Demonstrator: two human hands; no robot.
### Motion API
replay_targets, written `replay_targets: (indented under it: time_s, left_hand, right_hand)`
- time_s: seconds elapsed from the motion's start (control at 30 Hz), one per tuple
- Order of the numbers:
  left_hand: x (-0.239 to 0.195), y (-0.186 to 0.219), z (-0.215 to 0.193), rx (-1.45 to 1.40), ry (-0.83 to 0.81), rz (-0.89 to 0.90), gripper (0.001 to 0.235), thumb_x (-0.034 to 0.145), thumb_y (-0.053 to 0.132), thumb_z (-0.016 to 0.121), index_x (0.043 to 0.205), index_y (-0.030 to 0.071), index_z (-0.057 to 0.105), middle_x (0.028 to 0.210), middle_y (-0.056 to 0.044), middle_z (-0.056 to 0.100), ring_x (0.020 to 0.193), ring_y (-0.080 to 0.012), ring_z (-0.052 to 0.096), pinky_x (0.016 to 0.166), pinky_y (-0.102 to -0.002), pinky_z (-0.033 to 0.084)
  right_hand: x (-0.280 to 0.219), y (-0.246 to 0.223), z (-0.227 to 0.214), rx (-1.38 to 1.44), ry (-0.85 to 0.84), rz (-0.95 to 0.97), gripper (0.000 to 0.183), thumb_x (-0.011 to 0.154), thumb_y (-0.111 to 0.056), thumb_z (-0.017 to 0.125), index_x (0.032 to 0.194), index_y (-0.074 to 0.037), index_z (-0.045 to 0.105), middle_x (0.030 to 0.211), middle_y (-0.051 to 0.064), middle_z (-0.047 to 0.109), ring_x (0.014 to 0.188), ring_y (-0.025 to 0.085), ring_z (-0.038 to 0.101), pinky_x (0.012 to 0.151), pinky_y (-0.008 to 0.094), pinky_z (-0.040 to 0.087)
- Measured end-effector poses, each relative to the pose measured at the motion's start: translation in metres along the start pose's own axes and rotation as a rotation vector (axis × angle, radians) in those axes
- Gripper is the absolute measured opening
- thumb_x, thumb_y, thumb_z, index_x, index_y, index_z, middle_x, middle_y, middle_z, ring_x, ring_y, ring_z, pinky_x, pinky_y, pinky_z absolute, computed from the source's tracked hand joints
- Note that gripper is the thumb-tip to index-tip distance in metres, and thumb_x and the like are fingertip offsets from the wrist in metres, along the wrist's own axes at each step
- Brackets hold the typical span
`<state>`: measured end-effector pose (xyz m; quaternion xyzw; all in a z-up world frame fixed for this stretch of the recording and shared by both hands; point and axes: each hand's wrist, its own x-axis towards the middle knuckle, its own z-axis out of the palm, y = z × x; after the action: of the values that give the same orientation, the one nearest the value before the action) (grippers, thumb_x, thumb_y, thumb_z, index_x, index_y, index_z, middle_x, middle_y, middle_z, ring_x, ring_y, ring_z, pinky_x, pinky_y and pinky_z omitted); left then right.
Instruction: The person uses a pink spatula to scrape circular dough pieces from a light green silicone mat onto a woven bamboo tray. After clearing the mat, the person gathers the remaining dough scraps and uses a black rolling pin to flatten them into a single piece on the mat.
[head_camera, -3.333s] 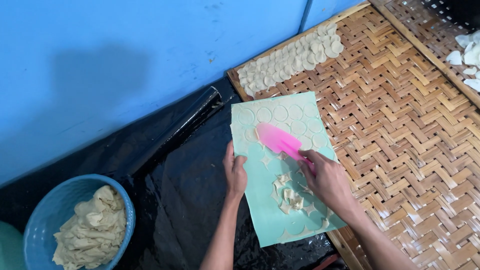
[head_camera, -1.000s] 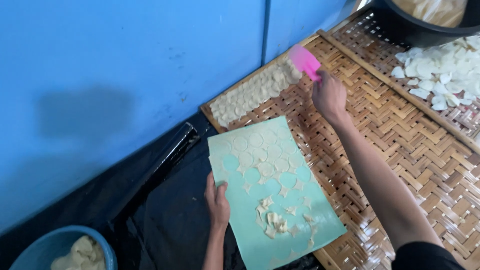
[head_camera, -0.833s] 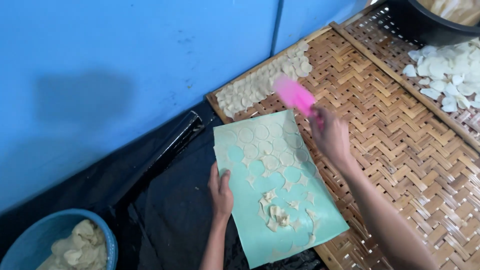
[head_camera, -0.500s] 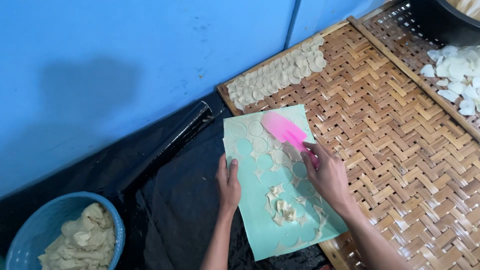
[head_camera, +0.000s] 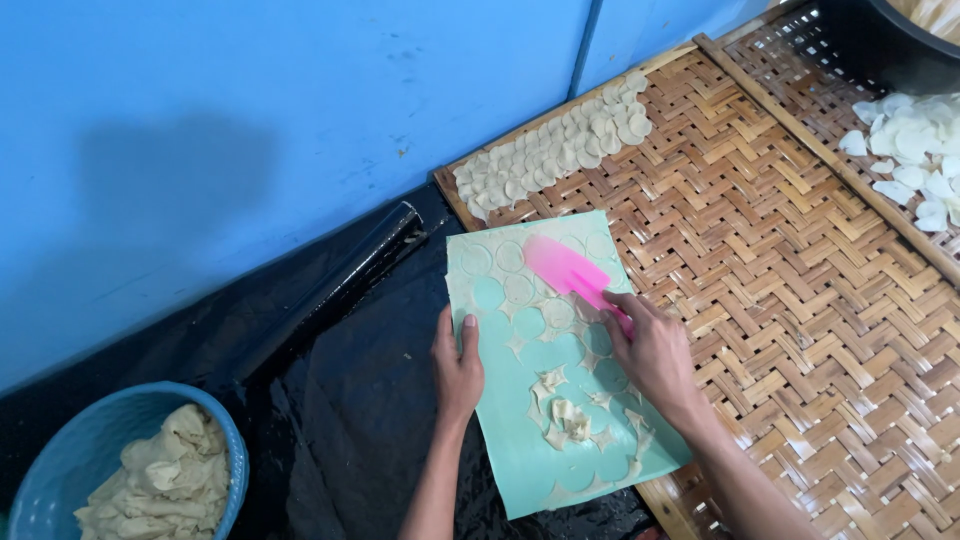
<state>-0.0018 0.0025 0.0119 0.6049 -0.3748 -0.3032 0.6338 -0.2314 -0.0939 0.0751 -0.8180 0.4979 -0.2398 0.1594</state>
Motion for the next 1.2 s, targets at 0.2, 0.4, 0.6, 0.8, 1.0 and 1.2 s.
replay_targets:
  time_s: [0.2, 0.4, 0.6, 0.8, 1.0, 1.2]
  left_hand:
    - [-0.001, 0.004, 0.000, 0.011, 0.008, 0.028, 0.049, 0.108, 0.028, 0.045, 0.146, -0.003, 0.049, 0.126, -0.021, 0.069, 0.112, -0.0273, 0.071, 0.087, -0.038, 0.057]
    - [-0.001, -0.001, 0.000, -0.010, 0.008, -0.013, 0.051, 0.107, 0.029, 0.044, 0.147, -0.002, 0.047, 0.126, -0.021, 0.068, 0.111, -0.0275, 0.070, 0.086, -0.038, 0.057]
    - [-0.002, 0.000, 0.000, -0.036, 0.001, 0.005, 0.051, 0.108, 0.029, 0.043, 0.148, -0.002, 0.046, 0.127, -0.020, 0.068, 0.112, -0.0272, 0.070, 0.089, -0.039, 0.057]
    - [-0.002, -0.003, 0.000, -0.033, -0.005, 0.008, 0.051, 0.108, 0.028, 0.043, 0.149, -0.002, 0.045, 0.128, -0.020, 0.067, 0.114, -0.0277, 0.069, 0.091, -0.038, 0.056]
    - [-0.001, 0.001, 0.000, 0.003, 0.013, -0.029, 0.052, 0.106, 0.029, 0.046, 0.148, -0.002, 0.047, 0.127, -0.021, 0.067, 0.112, -0.0286, 0.069, 0.089, -0.038, 0.056]
    - [0.001, -0.004, 0.002, 0.016, 0.035, 0.009, 0.051, 0.106, 0.029, 0.048, 0.145, -0.003, 0.049, 0.127, -0.022, 0.068, 0.112, -0.0292, 0.070, 0.088, -0.038, 0.057]
  right_hand:
    - [0.004, 0.005, 0.006, 0.128, -0.161, 0.191, 0.034, 0.097, -0.028, 0.065, 0.126, -0.010, 0.069, 0.097, 0.016, 0.078, 0.064, 0.021, 0.075, 0.059, 0.040, 0.060]
    - [0.005, 0.009, 0.002, 0.348, -0.266, 0.353, 0.038, 0.094, -0.030, 0.067, 0.129, -0.013, 0.068, 0.092, 0.011, 0.081, 0.067, 0.015, 0.073, 0.060, 0.034, 0.058]
    - [0.005, 0.028, 0.009, 0.538, -0.265, 0.334, 0.038, 0.093, -0.027, 0.069, 0.127, -0.010, 0.070, 0.087, 0.007, 0.076, 0.065, 0.011, 0.068, 0.057, 0.029, 0.055]
    - [0.014, 0.029, -0.005, 0.638, -0.194, 0.353, 0.037, 0.094, -0.024, 0.068, 0.126, -0.005, 0.069, 0.079, 0.006, 0.073, 0.058, 0.010, 0.060, 0.050, 0.027, 0.047]
    - [0.062, 0.065, -0.030, 0.538, 0.020, 0.377, 0.033, 0.099, -0.019, 0.063, 0.128, -0.004, 0.066, 0.083, 0.008, 0.072, 0.060, 0.010, 0.061, 0.051, 0.028, 0.049]
    - [0.155, 0.134, -0.029, 0.389, 0.207, 0.349, 0.031, 0.100, -0.014, 0.064, 0.128, -0.001, 0.066, 0.101, 0.013, 0.075, 0.070, 0.013, 0.071, 0.058, 0.027, 0.059]
